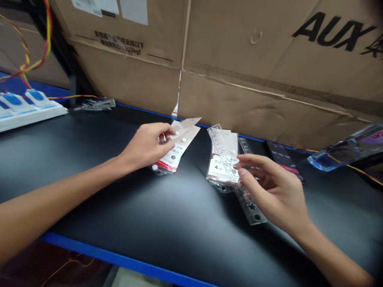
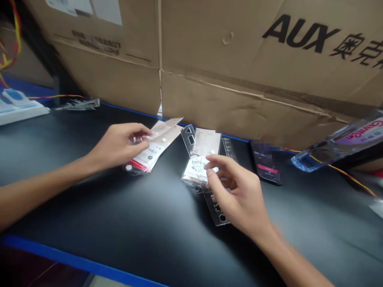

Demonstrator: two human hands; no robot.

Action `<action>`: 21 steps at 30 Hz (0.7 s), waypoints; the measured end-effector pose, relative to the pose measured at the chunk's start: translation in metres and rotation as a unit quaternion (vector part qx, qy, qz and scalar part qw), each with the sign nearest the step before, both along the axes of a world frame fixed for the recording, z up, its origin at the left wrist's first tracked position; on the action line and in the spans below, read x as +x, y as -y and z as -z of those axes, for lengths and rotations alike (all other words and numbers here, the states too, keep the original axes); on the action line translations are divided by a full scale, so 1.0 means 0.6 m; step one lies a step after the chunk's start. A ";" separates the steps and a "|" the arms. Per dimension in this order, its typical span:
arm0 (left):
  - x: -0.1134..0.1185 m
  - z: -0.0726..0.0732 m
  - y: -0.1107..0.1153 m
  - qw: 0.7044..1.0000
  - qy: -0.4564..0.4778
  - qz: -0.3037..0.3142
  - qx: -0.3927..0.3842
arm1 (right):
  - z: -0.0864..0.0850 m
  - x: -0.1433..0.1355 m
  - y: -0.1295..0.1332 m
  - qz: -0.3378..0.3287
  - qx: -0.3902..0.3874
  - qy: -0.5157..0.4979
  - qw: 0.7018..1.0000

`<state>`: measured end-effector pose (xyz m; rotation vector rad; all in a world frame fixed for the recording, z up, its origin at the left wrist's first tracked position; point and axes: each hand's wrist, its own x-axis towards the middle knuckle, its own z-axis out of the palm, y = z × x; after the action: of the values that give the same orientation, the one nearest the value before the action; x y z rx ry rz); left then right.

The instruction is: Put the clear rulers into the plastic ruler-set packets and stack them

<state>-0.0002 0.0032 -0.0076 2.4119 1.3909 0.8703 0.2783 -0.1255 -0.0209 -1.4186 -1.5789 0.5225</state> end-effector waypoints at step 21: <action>0.051 0.022 0.134 0.923 -0.014 0.372 0.093 | 0.003 -0.029 0.010 -0.101 -0.233 -0.292 0.922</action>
<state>0.0303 -0.0773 -0.0207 2.7580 0.3079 0.7679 0.2608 -0.1316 -0.0227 -1.2623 -1.1488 1.3801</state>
